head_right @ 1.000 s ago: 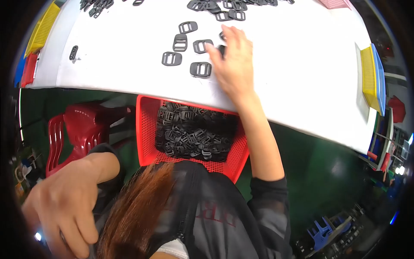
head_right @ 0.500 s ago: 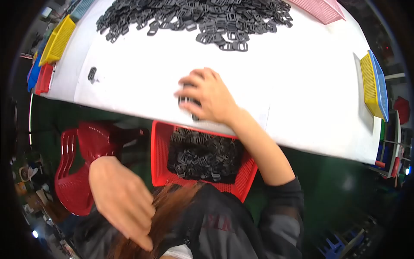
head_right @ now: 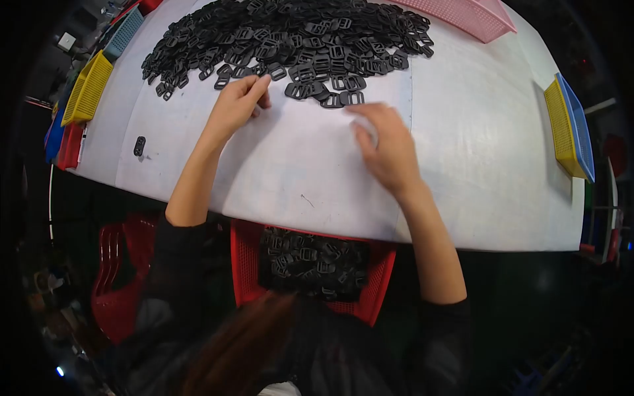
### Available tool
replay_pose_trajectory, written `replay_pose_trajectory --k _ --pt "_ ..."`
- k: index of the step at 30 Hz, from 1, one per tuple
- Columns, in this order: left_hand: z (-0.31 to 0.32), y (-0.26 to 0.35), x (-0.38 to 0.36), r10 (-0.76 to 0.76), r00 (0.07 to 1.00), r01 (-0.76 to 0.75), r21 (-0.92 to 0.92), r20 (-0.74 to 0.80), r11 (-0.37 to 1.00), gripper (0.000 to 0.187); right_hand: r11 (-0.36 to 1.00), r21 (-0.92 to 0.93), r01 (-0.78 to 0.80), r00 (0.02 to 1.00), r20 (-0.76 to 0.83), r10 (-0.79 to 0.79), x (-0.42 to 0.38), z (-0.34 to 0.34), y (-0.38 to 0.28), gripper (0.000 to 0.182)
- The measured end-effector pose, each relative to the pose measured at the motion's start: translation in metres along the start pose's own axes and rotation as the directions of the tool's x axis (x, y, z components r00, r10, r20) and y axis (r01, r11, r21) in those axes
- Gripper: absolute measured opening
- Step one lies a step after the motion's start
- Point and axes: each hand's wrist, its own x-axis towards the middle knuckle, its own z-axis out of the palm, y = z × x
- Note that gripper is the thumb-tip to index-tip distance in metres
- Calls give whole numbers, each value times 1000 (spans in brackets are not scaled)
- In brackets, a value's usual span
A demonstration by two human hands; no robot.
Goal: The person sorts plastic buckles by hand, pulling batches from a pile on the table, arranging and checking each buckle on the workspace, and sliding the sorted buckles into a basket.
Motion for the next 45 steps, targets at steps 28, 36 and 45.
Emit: replay_pose_trajectory --k 28,36,45 --pt "43 -7 -134 580 814 -523 387 -38 759 37 968 -246 53 998 -22 -61 -71 33 -66 29" --pt "41 -6 -140 516 856 -485 334 -4 808 33 967 -256 -7 1000 -30 0 -74 27 -61 20" --pt "36 -5 -135 551 834 -496 448 10 744 29 947 -272 169 983 114 -143 -66 26 -56 27"
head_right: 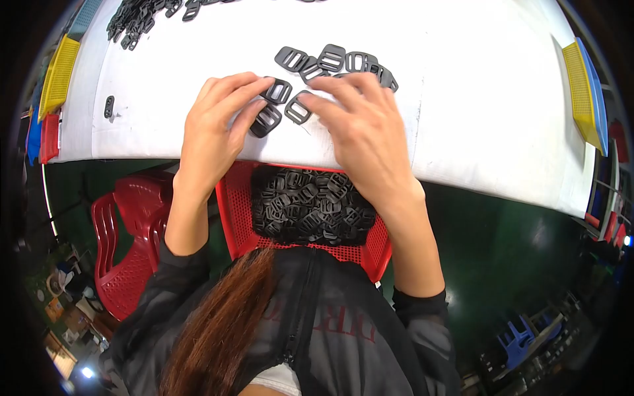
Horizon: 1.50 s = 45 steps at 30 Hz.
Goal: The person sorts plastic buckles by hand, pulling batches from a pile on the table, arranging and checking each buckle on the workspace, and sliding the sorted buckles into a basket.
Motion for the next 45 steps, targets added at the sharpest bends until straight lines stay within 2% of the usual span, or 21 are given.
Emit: replay_pose_trajectory --k 3,5,7,8,10,11,13,14,17,18,22,25,26,29,30,33,37,38,41,42,45 --pt "7 -11 5 88 996 -91 80 30 993 30 991 -60 119 992 56 -115 4 12 2 28" --pt "7 -14 7 108 993 -113 110 48 988 30 984 -99 150 989 8 -150 4 14 2 24" --pt "6 -14 7 83 996 -84 33 22 996 27 981 -108 162 984 -51 -168 3 19 1 22" --pt "5 -13 7 70 997 -70 -5 8 998 25 994 -51 98 994 -36 -100 3 16 -2 21" --pt "-2 -10 5 -78 992 92 -135 103 987 25 997 62 -37 999 10 37 1 7 -11 20" --pt "-4 -9 4 -147 976 177 -193 158 965 24 998 62 -16 1000 -5 16 0 7 -9 21" --pt "0 -14 5 -96 991 105 -98 89 990 27 998 59 26 999 -37 -24 2 8 -2 22" --pt "3 -17 8 -66 996 69 -49 54 996 29 1000 -16 17 997 -74 -18 5 9 -1 21" --pt "19 -19 29 165 979 -160 48 -122 986 23 981 -191 3 989 -145 -31 17 14 5 19" --pt "21 -18 34 182 981 -179 45 -71 983 29 975 -222 13 989 -143 -46 18 21 10 19" --pt "31 -31 47 215 975 -212 51 -52 976 24 971 -236 31 970 -226 -86 24 25 16 13" --pt "18 -29 43 -65 997 57 -171 -44 984 19 987 90 -135 966 -208 151 28 18 8 8" --pt "18 -33 42 -96 993 77 -240 -68 968 18 951 238 -198 964 -130 233 31 16 7 10" --pt "13 -33 41 -120 991 120 -1 -65 993 20 967 166 -194 980 -9 198 41 20 13 12" --pt "16 -34 42 19 985 7 152 -172 988 21 981 150 -124 984 -110 141 44 20 21 14" --pt "16 -24 43 51 984 -44 41 -173 998 23 937 253 -241 935 -198 294 47 -4 45 13" --pt "33 1 50 220 974 -220 0 -58 976 24 912 150 -381 922 -7 387 33 -29 54 18" --pt "38 7 51 214 977 -213 25 -21 977 23 949 110 -295 954 -16 299 28 -28 55 22" --pt "52 3 57 235 972 -236 64 17 970 22 953 -96 -286 958 -12 286 20 -24 47 24" --pt "53 1 60 242 970 -242 7 -9 970 22 946 -93 -311 950 -29 310 18 -21 48 22" --pt "48 -4 70 39 998 -30 -195 45 980 23 935 1 -354 932 -79 353 16 -19 49 18"
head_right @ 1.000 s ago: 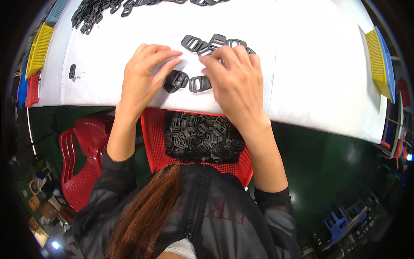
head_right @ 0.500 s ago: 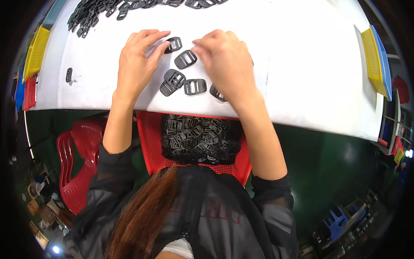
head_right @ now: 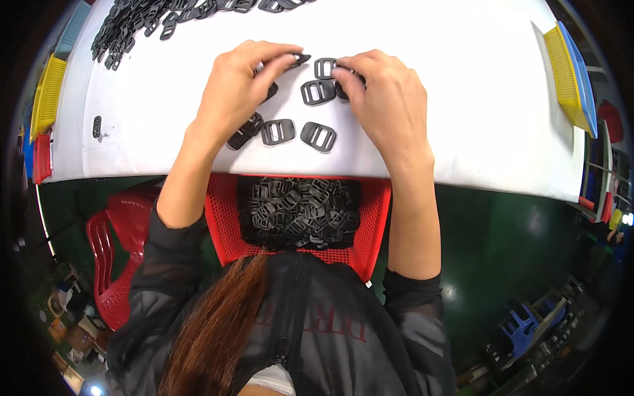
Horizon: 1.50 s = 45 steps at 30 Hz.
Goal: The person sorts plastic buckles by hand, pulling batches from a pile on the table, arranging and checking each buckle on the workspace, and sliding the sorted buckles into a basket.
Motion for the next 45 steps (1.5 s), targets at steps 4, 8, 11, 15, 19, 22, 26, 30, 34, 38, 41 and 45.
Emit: replay_pose_trajectory --k 4,8,11,15,19,22,26,30,34,38,41,45 --pt "3 -10 12 6 996 6 134 -89 991 27 996 16 -82 992 -97 84 9 1 15 17" --pt "3 17 4 102 985 -67 238 -138 969 24 998 -56 -37 990 -138 29 10 -8 24 17" --pt "8 37 -15 131 991 -128 144 -7 981 24 994 67 89 996 -28 -87 -4 -17 17 23" --pt "16 31 -25 183 983 -185 168 26 968 27 986 52 160 987 26 -161 -22 -12 12 28" --pt "11 29 -26 197 980 -197 84 10 977 23 978 -5 211 976 -60 -211 -32 -2 16 24" --pt "8 27 -27 82 997 -82 -22 3 996 18 971 -67 231 962 -134 -238 -33 0 13 21" --pt "3 29 -23 24 999 -25 42 30 999 15 997 75 35 996 83 -42 -34 -13 3 17" --pt "-4 22 -19 50 997 -47 61 -51 997 14 978 -44 206 972 -103 -210 -14 0 11 15" --pt "-30 28 -20 -32 989 39 51 -143 998 14 921 -149 360 916 -130 -379 4 14 14 17" --pt "-44 16 -34 -189 969 200 58 -157 978 15 952 -146 270 948 -134 -289 7 14 11 16" --pt "-46 6 -45 -282 948 290 39 -145 956 15 980 43 196 978 -78 -192 5 12 15 13" --pt "-42 1 -51 -341 929 344 -5 -145 939 16 972 107 208 959 -219 -181 5 12 19 13"
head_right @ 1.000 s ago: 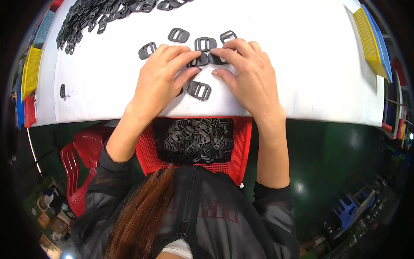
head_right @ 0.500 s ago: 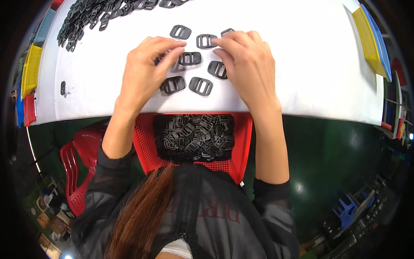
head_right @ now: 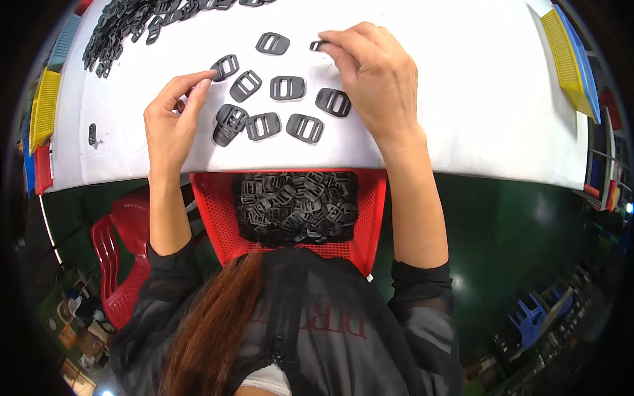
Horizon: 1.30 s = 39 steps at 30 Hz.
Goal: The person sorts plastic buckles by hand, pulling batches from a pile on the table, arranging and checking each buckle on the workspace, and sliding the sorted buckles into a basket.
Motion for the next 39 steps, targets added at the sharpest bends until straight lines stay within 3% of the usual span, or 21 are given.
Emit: replay_pose_trajectory --k 2,6,9,13,17,20,24,30,34,37,39 --pt "2 1 0 5 1000 -5 -1 -10 1000 16 1000 3 -19 998 -63 19 1 2 -2 15" --pt "2 -3 1 56 996 -57 -11 -70 998 17 998 34 -53 988 144 47 -6 -7 -15 18" --pt "-2 -11 0 36 992 -38 -14 -123 999 18 989 61 -136 991 -2 136 -12 -21 -5 22" --pt "-2 -29 -5 41 991 -38 28 -124 999 17 910 126 -396 918 14 397 -27 -28 6 23" --pt "0 -29 -10 111 987 -101 84 -119 991 17 933 164 -322 945 1 326 -28 -25 11 23" --pt "1 -29 -9 127 985 -116 99 -119 988 17 1000 -14 -6 999 35 6 -12 -17 12 22" --pt "1 -29 -10 135 984 -122 115 -116 986 17 958 -165 236 963 174 -207 5 1 10 18" --pt "0 -29 -9 145 983 -130 125 -115 984 17 995 -90 39 983 180 -22 12 0 10 15" --pt "0 -29 -10 81 993 -73 90 -89 993 19 994 22 -104 995 -3 105 0 -4 27 21" --pt "2 -32 -6 198 974 -165 258 -108 952 27 979 149 -136 991 14 136 -4 1 31 28" --pt "9 -37 -1 224 974 -207 261 -40 943 34 998 -10 -61 993 98 61 -8 10 25 33"
